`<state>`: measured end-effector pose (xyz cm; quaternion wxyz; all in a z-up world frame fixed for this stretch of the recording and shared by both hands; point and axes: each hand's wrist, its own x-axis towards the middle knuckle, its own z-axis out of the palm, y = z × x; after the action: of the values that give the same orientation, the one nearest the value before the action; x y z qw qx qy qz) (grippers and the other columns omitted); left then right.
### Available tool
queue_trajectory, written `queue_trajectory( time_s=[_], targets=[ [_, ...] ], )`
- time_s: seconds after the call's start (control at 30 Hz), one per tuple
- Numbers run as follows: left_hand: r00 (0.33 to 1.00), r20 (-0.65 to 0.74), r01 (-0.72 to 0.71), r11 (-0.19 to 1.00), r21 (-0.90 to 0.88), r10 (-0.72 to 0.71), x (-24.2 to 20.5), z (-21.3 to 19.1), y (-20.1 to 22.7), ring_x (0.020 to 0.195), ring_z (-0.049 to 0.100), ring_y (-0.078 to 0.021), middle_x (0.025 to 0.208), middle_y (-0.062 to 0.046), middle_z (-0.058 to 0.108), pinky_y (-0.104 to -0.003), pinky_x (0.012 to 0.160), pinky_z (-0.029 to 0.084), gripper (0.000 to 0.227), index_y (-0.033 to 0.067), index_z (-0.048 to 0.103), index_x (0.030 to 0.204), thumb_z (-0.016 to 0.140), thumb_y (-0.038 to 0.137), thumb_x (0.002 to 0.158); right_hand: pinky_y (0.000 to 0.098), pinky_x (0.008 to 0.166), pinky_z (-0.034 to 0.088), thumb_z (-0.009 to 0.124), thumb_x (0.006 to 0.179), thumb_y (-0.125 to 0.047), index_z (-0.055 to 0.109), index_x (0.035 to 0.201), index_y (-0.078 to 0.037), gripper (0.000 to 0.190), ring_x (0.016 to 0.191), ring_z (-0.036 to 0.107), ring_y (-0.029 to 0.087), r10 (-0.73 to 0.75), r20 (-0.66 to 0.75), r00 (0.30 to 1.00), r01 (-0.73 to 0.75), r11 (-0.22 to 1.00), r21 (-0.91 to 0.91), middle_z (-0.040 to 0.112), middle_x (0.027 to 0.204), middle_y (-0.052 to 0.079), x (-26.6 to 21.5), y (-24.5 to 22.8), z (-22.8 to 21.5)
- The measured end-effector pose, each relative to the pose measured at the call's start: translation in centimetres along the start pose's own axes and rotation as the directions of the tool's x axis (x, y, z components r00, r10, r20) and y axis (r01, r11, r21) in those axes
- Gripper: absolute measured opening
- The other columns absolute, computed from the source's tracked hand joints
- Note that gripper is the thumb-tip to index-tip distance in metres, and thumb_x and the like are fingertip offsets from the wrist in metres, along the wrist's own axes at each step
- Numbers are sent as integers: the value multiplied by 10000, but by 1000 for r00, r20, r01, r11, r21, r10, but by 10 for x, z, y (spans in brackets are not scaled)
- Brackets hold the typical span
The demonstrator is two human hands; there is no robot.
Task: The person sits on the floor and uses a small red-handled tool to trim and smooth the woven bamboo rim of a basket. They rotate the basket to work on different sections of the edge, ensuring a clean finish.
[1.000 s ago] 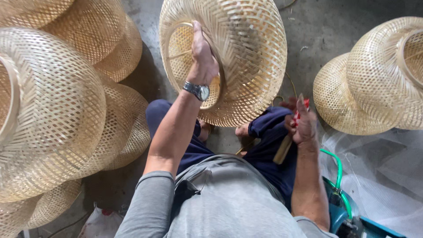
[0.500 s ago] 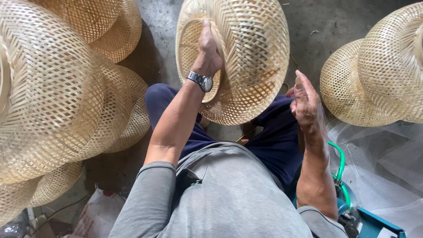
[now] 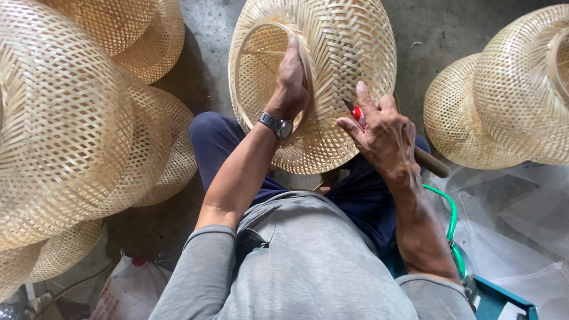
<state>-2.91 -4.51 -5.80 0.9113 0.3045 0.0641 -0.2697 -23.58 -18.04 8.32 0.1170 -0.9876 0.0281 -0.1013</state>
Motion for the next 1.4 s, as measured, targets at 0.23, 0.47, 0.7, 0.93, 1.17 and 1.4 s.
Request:
queue_trajectory(
  time_s=[0.23, 0.47, 0.7, 0.93, 1.17, 1.4],
  targets=[
    [996, -93, 3, 999, 47, 1, -11, 23, -5, 829, 592, -152, 972, -37, 645, -299, 726, 521, 505, 54, 616, 1208, 496, 519, 1052, 492, 641, 545, 637, 934, -657, 482, 1552, -28, 895, 781, 680, 388, 44, 43, 998, -43, 999, -3, 628, 1001, 212, -14, 1, 10],
    [964, 243, -74, 988, -135, 105, -39, 32, -30, 928, 599, -155, 1006, -27, 653, -313, 875, 503, 382, 88, 630, 1158, 484, 440, 1121, 489, 699, 524, 466, 1074, -498, 456, 1599, -55, 687, 807, 644, 363, 170, 71, 983, -174, 983, 61, 622, 1034, 206, -29, 15, -12],
    [960, 261, -18, 948, -318, 105, -44, 38, -62, 922, 619, -146, 1038, -40, 683, -297, 846, 524, 325, 87, 658, 1141, 506, 374, 1138, 452, 639, 476, 329, 1041, -688, 454, 1622, 7, 913, 802, 543, 319, 331, -26, 943, -325, 936, 138, 572, 1043, 234, -12, 56, -22],
    [991, 133, 9, 960, -279, 30, -54, 42, -59, 811, 621, -127, 993, -45, 663, -280, 734, 534, 347, 72, 624, 1105, 504, 398, 1105, 491, 974, 526, 533, 889, -925, 523, 1518, 78, 1184, 1129, 635, 370, 196, -96, 976, -184, 975, 122, 614, 1284, 269, -7, 112, -32],
    [974, 224, 11, 992, -124, 17, -43, 34, -40, 628, 514, -134, 872, -46, 584, -290, 493, 460, 502, 138, 562, 1194, 465, 627, 1139, 381, 998, 506, 701, 762, -803, 468, 1551, 46, 1183, 1209, 659, 288, 171, 57, 984, -180, 916, 358, 675, 1324, 240, 10, 99, -30],
    [992, 62, 116, 978, -176, -107, -40, 49, -4, 778, 576, -200, 856, -79, 608, -366, 646, 554, 651, 67, 585, 1063, 396, 689, 1041, 344, 1034, 498, 802, 773, -642, 423, 1548, 50, 1106, 1249, 657, 242, 299, 152, 942, -333, 774, 539, 680, 1363, 197, 8, 81, -28]
  ],
)
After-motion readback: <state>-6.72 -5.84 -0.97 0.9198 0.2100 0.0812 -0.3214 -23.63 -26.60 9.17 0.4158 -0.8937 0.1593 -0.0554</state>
